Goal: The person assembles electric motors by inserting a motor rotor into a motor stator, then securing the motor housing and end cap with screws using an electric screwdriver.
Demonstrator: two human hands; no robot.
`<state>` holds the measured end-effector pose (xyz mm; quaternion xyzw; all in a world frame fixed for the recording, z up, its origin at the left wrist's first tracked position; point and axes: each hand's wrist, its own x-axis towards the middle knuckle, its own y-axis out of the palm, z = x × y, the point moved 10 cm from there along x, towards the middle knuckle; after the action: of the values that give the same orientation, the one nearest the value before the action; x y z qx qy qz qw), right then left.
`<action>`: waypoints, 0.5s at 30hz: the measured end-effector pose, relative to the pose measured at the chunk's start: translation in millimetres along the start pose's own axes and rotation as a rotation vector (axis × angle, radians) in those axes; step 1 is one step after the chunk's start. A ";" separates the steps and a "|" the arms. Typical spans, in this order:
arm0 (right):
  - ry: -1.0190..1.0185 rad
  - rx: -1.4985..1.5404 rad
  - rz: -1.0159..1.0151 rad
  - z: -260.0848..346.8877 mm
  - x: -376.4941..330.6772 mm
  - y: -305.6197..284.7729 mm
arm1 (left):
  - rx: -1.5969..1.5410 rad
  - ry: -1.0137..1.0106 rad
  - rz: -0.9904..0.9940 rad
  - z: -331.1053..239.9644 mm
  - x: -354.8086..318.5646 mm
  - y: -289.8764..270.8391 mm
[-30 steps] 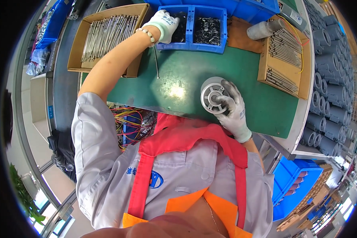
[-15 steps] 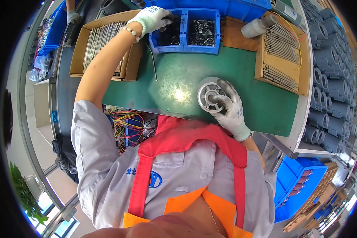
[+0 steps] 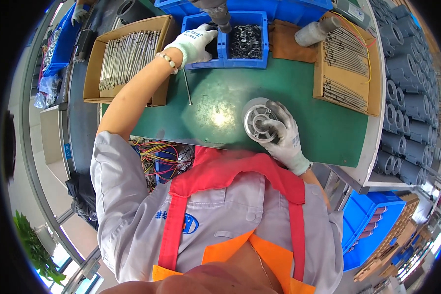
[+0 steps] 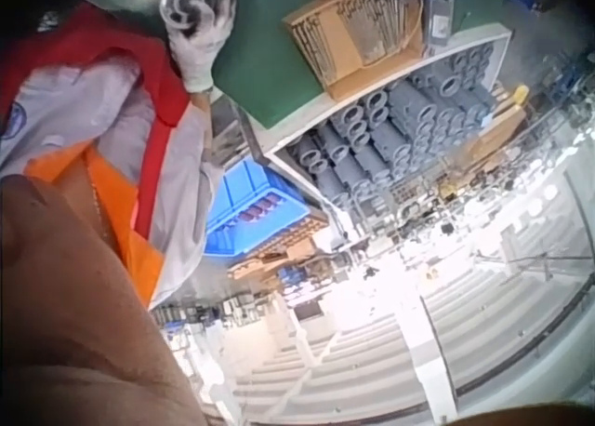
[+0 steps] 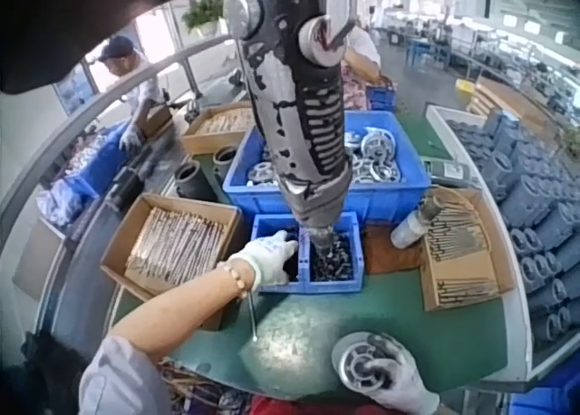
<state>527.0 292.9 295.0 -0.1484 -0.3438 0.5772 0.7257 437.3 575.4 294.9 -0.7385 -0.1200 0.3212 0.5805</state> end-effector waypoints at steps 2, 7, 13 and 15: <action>0.008 0.002 0.000 0.0 -1.6 -0.4 | -0.013 -0.047 -0.065 1.9 1.1 -1.3; 0.030 0.052 -0.030 0.1 -0.3 0.2 | 0.018 -0.073 -0.164 21.5 13.1 12.1; -0.006 -0.018 0.041 7.0 1.8 -3.6 | -0.197 -0.012 -0.222 29.2 0.4 -28.7; -0.020 -0.052 0.075 10.6 3.1 -6.0 | -0.218 -0.041 -0.239 36.6 -4.2 -34.5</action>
<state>524.6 292.2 307.3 -0.1742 -0.3602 0.5964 0.6959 418.3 611.9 324.1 -0.7710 -0.2527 0.2500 0.5284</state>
